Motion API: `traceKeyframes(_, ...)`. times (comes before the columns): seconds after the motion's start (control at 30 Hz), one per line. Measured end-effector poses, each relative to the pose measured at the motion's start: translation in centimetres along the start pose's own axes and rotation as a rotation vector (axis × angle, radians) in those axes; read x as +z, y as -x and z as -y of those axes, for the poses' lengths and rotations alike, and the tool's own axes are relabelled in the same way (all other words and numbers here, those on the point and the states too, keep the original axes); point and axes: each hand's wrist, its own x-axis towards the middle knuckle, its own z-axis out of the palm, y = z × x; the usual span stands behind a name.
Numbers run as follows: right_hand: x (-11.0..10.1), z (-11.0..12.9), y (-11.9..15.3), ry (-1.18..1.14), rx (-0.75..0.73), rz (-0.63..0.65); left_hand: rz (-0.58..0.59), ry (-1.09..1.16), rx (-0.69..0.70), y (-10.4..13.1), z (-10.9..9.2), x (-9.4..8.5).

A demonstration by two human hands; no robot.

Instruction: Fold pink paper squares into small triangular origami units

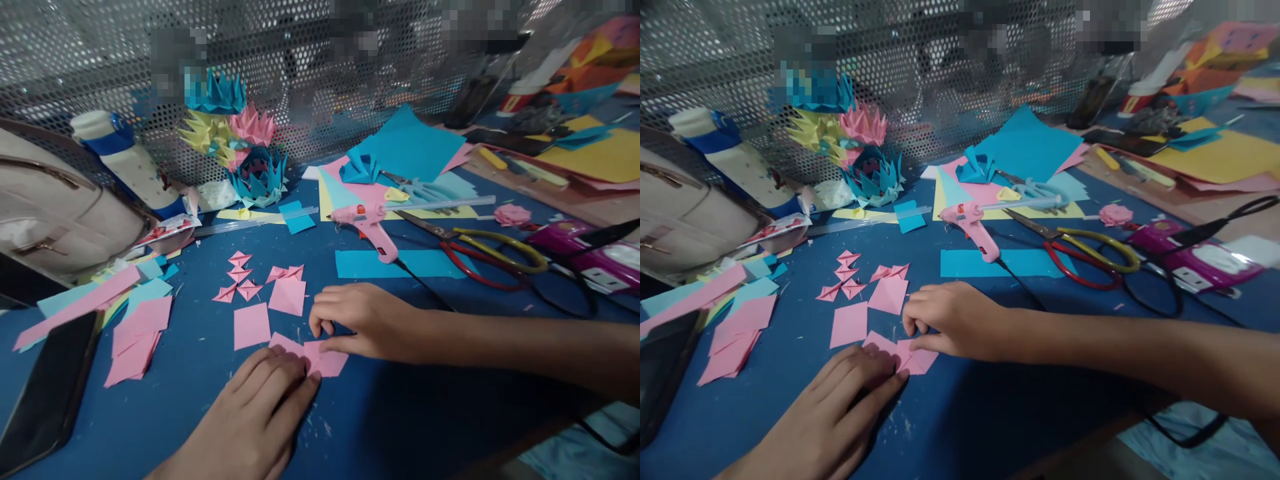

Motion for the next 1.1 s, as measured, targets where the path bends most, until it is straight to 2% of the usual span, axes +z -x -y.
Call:
traceKeyframes(0.13, -0.28, 0.36, -0.07, -0.042, 0.028, 0.032, 0.020, -0.009, 0.014, -0.44, 0.15, -0.53)
traceKeyframes(0.3, -0.42, 0.32, -0.28, -0.088, 0.062, 0.059, 0.004, -0.021, 0.026, -0.25, 0.39, -0.25)
traceKeyframes(0.43, -0.09, 0.26, -0.08, -0.090, 0.052, 0.028, 0.095, -0.045, 0.070, -0.25, 0.46, -0.59)
traceKeyframes(0.53, 0.15, 0.26, 0.11, -0.101, 0.008, 0.032, 0.103, -0.051, 0.076, -0.34, 0.40, -0.83)
traceKeyframes(0.67, 0.26, 0.24, 0.14, -0.115, -0.022, 0.038, 0.041, -0.050, 0.069, -0.32, 0.31, -0.78)
traceKeyframes(0.83, 0.14, 0.26, 0.08, -0.137, -0.023, 0.050, 0.068, -0.060, 0.107, -0.46, 0.30, -0.92)
traceKeyframes(1.0, -0.04, 0.14, -0.11, -0.138, -0.037, 0.053, -0.062, -0.043, 0.115, -0.70, 0.32, -0.66)
traceKeyframes(1.1, -0.09, -0.17, -0.49, -0.148, -0.062, 0.060, -0.044, -0.059, 0.115, -0.81, 0.43, -0.74)
